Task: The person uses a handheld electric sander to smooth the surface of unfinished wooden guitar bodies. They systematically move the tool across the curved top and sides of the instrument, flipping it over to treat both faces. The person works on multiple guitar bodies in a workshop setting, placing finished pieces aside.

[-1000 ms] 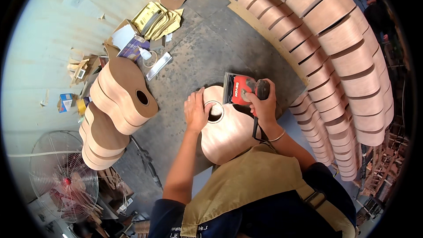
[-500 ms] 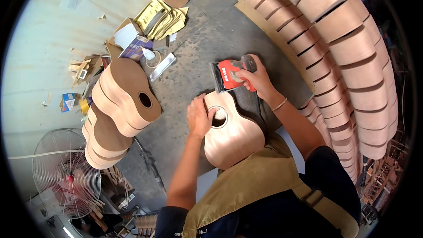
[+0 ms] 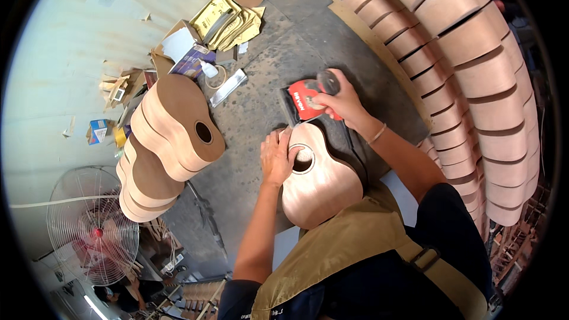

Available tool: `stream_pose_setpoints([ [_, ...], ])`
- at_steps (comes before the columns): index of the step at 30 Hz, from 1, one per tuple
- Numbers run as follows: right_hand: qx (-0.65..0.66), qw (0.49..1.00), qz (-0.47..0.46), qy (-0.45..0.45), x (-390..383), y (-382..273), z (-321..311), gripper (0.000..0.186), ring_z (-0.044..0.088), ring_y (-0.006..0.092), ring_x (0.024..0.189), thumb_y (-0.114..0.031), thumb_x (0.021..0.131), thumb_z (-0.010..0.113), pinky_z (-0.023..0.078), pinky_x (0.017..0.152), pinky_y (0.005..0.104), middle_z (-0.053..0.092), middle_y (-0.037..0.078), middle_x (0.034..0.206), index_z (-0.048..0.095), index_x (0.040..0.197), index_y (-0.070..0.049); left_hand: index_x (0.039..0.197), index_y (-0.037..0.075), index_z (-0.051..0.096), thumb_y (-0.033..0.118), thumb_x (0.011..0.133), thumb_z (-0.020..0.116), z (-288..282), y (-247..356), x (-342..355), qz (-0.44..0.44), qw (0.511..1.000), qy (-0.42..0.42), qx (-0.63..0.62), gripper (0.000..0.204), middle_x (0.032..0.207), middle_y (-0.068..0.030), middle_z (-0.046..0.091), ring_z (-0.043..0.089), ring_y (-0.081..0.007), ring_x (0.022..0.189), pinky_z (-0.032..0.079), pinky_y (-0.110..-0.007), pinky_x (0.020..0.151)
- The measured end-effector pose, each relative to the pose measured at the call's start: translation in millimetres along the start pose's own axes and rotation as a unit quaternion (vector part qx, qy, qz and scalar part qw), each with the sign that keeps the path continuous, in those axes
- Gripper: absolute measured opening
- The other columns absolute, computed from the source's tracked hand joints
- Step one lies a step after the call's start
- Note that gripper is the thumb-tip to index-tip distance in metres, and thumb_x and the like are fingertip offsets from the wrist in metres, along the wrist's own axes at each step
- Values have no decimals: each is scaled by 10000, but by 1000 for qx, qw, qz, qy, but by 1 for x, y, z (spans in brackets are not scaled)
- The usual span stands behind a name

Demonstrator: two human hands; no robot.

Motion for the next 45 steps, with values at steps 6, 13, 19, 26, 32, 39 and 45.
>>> stream_pose_setpoints([
  [6,138,977,-13,164,-67,35,-25,635,581,108,608,-79,875,825,480,502,289,648,58,999,519,1432,-89,1636,240,563,412,994,781,-3,4,1,-10,999,-28,-11,700,1365,-112,647,610,-361,1248,470,-493,1052],
  [13,166,966,-8,199,-110,49,-32,617,578,101,625,-79,887,819,488,513,283,648,51,1001,520,1427,-89,1643,250,559,435,988,780,0,4,4,13,1000,-1,10,716,1332,-97,655,612,-343,1212,476,-487,1022],
  [19,111,985,8,131,-118,58,-48,632,574,102,635,-82,882,833,476,519,286,645,39,1020,538,1439,-120,1635,250,566,446,995,769,1,1,3,12,1000,7,5,699,1347,-95,657,613,-346,1230,476,-490,1022],
  [26,12,1000,10,7,-122,34,-86,622,548,93,589,-57,838,848,445,497,280,627,38,978,565,1389,-109,1621,232,578,444,1009,753,1,2,0,6,1000,13,8,671,1344,-110,668,616,-367,1228,475,-505,1025],
  [32,-84,996,-9,22,-152,27,-106,705,636,126,687,-139,776,901,500,504,304,679,50,1092,592,1410,-137,1625,233,579,449,1023,745,4,1,0,7,1000,18,16,661,1308,-128,671,619,-378,1199,474,-513,1018],
  [39,-107,982,-91,128,-164,30,-71,809,721,183,894,-235,712,945,587,574,355,724,77,1177,601,1441,-159,1622,224,588,431,1043,745,7,2,3,31,998,54,25,634,1247,-143,669,623,-398,1171,485,-529,1010],
  [45,-31,961,-86,262,-231,69,-92,747,645,131,684,-219,722,962,520,507,318,705,52,1069,611,1373,-112,1614,227,598,403,1057,745,8,2,3,37,998,56,21,602,1219,-153,661,630,-409,1138,496,-542,990],
])
Point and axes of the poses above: each hand's wrist, its own x-axis towards the middle knuckle, its own z-axis out of the palm, y = z × x, the point moved 2 cm from there along x, towards the middle knuckle
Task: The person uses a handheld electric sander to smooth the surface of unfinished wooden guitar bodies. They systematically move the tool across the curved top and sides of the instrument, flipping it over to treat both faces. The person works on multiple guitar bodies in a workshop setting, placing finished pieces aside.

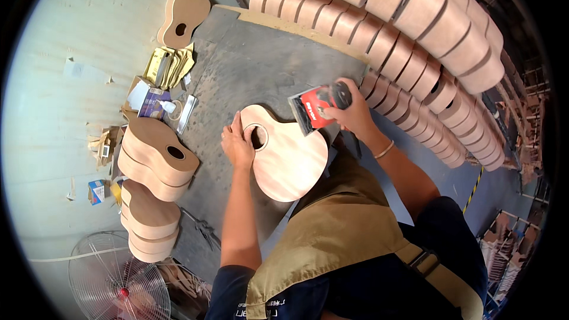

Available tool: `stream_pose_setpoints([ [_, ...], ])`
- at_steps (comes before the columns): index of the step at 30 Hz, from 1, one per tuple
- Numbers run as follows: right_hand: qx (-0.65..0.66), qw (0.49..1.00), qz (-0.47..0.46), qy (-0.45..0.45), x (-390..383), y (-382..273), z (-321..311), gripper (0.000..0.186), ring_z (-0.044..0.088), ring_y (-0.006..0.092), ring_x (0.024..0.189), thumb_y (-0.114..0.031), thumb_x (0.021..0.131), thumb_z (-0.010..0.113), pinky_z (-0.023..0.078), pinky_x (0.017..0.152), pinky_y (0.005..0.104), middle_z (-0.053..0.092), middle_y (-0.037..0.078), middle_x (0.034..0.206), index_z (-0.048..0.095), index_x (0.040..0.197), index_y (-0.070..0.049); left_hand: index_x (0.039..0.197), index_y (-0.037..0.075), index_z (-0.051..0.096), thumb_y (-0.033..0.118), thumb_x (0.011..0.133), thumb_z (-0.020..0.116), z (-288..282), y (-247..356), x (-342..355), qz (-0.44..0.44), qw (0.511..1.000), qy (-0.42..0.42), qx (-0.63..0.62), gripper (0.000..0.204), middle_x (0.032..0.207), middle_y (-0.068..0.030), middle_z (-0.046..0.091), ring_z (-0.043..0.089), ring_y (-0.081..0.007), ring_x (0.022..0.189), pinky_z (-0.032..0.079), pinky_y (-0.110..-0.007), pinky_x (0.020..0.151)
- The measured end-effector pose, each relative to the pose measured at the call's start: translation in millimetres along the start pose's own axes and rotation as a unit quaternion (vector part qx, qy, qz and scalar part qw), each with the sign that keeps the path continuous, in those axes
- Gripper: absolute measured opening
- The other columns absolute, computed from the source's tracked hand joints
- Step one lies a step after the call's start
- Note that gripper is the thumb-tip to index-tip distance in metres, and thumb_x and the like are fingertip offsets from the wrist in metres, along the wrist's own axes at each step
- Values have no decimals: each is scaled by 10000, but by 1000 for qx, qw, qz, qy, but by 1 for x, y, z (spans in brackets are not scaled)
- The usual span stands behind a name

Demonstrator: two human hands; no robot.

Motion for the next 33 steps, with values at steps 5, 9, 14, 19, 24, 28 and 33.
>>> stream_pose_setpoints([
  [5,65,993,3,101,-57,28,-9,655,608,109,625,-109,801,928,479,473,288,677,44,1018,568,1349,-110,1616,196,580,400,1051,758,-2,-14,-27,-41,997,54,31,626,1238,-183,651,632,-436,1153,488,-569,999],
  [9,49,988,-37,138,-96,37,-3,627,617,111,697,-105,821,933,501,488,286,657,41,1064,573,1335,-111,1618,154,520,383,1076,721,-12,-25,-66,-134,988,41,65,622,1306,-250,610,609,-479,1206,477,-595,1014],
  [14,-13,983,-113,143,-144,48,8,613,612,104,757,-102,815,943,512,502,277,641,33,1054,580,1309,-94,1611,110,470,397,1100,676,-32,-20,-99,-237,969,21,65,621,1395,-260,564,570,-485,1301,445,-619,1067],
  [19,6,989,-33,142,-118,21,13,609,658,115,705,-129,833,932,536,496,299,690,52,1052,586,1334,-106,1608,108,463,428,1117,648,-32,-13,-99,-256,963,17,78,615,1413,-220,572,571,-447,1330,440,-616,1068],
  [24,-1,975,-113,189,-76,16,26,628,681,127,655,-155,838,940,549,490,307,709,59,1014,581,1350,-108,1618,123,449,447,1132,631,-31,-15,-98,-258,962,3,87,611,1454,-222,566,558,-449,1366,429,-622,1074],
  [28,4,987,-49,153,-115,19,20,660,694,120,753,-146,812,949,569,492,298,689,65,1043,569,1350,-108,1618,106,463,382,1095,693,-28,-15,-97,-254,962,22,93,634,1408,-202,588,576,-423,1331,433,-602,1073],
  [33,24,989,4,149,-119,28,16,674,676,123,740,-156,803,950,579,501,291,689,59,1083,576,1362,-109,1626,122,441,412,1119,661,-32,-17,-95,-266,961,4,74,624,1459,-218,566,553,-443,1381,412,-630,1117],
])
Point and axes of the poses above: each hand's wrist, its own x-axis towards the middle knuckle, its own z-axis out of the palm, y = z × x, the point moved 2 cm from there along x, towards the middle knuckle
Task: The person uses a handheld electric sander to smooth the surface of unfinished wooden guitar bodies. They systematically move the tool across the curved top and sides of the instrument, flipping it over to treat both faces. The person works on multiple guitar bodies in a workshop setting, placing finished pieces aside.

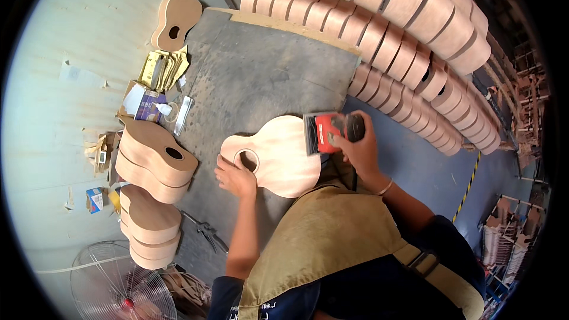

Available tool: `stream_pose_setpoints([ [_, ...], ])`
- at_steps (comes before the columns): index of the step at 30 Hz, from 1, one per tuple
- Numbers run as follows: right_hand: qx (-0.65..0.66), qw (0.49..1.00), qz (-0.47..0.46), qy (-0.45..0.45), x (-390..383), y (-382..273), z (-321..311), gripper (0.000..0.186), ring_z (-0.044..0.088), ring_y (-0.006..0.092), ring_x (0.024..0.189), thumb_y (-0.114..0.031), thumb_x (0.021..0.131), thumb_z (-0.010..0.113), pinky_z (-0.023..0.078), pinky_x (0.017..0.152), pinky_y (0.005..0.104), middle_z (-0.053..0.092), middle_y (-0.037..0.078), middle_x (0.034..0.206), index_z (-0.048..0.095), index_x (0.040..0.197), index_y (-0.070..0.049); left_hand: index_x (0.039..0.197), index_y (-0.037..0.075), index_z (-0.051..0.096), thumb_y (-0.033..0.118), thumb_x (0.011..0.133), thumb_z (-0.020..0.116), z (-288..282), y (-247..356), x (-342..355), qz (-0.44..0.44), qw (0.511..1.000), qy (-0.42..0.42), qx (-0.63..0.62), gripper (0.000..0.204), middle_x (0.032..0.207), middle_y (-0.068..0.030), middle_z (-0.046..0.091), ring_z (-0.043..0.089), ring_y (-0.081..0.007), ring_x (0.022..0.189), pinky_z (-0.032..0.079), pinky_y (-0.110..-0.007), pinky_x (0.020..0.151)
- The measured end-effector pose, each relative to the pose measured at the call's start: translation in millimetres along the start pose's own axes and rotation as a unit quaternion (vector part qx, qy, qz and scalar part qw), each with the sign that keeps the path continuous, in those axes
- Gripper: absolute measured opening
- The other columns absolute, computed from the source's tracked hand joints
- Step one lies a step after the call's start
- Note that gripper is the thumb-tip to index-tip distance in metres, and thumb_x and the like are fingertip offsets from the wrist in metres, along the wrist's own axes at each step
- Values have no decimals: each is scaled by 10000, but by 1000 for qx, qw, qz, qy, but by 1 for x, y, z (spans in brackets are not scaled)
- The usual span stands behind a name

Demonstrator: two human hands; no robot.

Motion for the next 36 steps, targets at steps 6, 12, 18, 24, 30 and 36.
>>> stream_pose_setpoints([
  [6,-38,999,-24,-21,60,-31,35,710,735,169,802,-192,789,953,611,549,325,735,74,1117,602,1402,-119,1627,94,457,371,1095,691,0,0,0,16,999,26,14,644,1400,-208,588,574,-434,1322,437,-599,1072],
  [12,-103,985,-108,-86,83,-24,34,720,757,183,909,-183,774,956,630,636,349,757,88,1148,603,1398,-113,1627,78,465,339,1095,684,-1,-2,-2,25,999,29,3,633,1394,-207,586,568,-428,1324,423,-575,1088],
  [18,-169,932,-140,-290,138,-76,109,787,774,285,1067,-231,729,959,620,957,419,770,140,1216,613,1426,-107,1634,99,474,344,1083,702,-3,0,-4,12,1000,18,-13,646,1384,-204,592,570,-423,1329,401,-586,1113],
  [24,-149,807,-282,-497,129,-81,220,746,754,290,1093,-195,734,944,604,975,404,763,169,1209,628,1402,-91,1627,114,510,395,1067,723,-4,-1,-3,-6,1000,24,-15,662,1341,-160,607,586,-377,1290,391,-571,1112],
  [30,-129,781,-277,-545,129,-77,237,789,774,305,1113,-233,717,951,599,1007,417,785,189,1216,634,1423,-82,1624,127,519,411,1061,728,-4,-1,-3,-12,999,31,-12,664,1320,-152,606,584,-370,1280,389,-568,1105],
  [36,-216,819,-116,-519,163,-96,203,787,719,150,810,-192,703,935,590,540,320,748,63,1146,622,1424,-157,1616,130,521,400,1049,742,5,-3,-4,-1,999,51,-16,666,1324,-145,607,589,-373,1262,398,-563,1091],
])
Point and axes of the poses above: each hand's wrist, its own x-axis towards the middle knuckle, its own z-axis out of the palm, y = z × x, the point moved 2 cm from there along x, towards the middle knuckle
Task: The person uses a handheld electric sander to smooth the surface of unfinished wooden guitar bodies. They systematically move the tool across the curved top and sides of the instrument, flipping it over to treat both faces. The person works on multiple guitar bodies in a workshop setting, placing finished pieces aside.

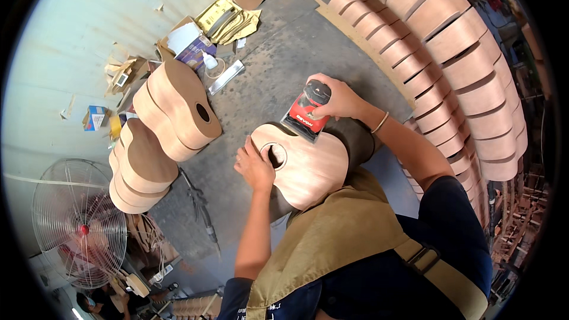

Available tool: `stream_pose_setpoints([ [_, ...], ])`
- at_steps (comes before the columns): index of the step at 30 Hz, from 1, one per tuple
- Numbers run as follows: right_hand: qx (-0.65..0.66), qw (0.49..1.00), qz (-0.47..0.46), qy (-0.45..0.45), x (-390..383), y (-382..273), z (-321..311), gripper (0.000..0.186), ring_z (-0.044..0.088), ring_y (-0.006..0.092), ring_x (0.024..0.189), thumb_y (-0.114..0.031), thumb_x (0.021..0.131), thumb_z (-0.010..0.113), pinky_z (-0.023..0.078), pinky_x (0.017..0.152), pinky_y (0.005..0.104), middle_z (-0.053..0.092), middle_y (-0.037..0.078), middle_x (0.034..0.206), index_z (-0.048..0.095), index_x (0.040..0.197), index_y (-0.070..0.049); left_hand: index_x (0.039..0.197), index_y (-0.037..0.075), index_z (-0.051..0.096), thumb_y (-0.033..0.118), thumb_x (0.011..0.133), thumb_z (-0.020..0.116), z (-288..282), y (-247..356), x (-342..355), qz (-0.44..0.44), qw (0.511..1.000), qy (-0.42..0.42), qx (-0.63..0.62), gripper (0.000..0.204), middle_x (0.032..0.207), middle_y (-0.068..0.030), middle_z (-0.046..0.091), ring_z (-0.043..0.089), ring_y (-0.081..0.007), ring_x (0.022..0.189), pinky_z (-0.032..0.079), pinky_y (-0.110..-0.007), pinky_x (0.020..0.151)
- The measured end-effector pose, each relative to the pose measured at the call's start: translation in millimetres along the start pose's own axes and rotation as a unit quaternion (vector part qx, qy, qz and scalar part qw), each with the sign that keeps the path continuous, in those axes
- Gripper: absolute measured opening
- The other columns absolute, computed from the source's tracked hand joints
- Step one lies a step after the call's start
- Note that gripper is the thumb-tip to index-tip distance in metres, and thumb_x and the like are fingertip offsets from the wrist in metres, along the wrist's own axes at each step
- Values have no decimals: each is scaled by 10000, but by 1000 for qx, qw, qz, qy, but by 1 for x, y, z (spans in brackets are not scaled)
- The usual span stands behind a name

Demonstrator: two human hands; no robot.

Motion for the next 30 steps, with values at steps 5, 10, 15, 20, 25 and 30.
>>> stream_pose_setpoints([
  [5,59,998,-19,11,0,-1,21,795,708,142,782,-186,716,927,570,517,319,743,64,1166,612,1444,-146,1610,126,520,380,1045,746,-1,2,1,3,1000,-1,-4,659,1340,-155,610,596,-395,1257,426,-568,1064],
  [10,67,990,9,124,-30,20,6,778,639,129,627,-141,759,926,525,493,294,719,76,1110,595,1463,-134,1597,110,520,351,1045,747,-2,0,1,2,1000,3,-23,644,1349,-185,612,608,-439,1238,478,-591,1002],
  [15,204,932,81,289,-122,63,-3,758,582,101,574,-80,812,902,485,465,284,678,61,1031,552,1484,-112,1585,103,528,324,1059,731,-1,3,1,12,1000,10,-17,605,1337,-215,628,635,-487,1199,522,-593,973],
  [20,277,863,67,418,-207,82,47,666,568,94,567,-41,847,874,471,469,275,638,33,971,558,1428,-119,1598,112,520,319,1059,729,2,0,3,31,999,15,-10,614,1327,-223,614,642,-493,1159,532,-598,950],
  [25,298,835,71,456,-247,81,96,645,554,87,555,-9,847,859,470,481,268,624,14,937,561,1407,-126,1652,138,464,372,1078,697,11,-33,-1,24,999,5,21,662,1364,-240,596,667,-512,1154,550,-597,968],
  [30,293,851,70,429,-257,87,85,641,559,79,561,-22,818,894,461,464,260,633,11,902,579,1368,-122,1673,44,348,498,1074,695,-48,-52,-57,-69,990,-120,-35,828,1323,-323,672,695,-510,1190,558,-567,1006],
])
Point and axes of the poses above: each hand's wrist, its own x-axis towards the middle knuckle, its own z-axis out of the palm, y = z × x, the point moved 2 cm from there along x, towards the middle knuckle
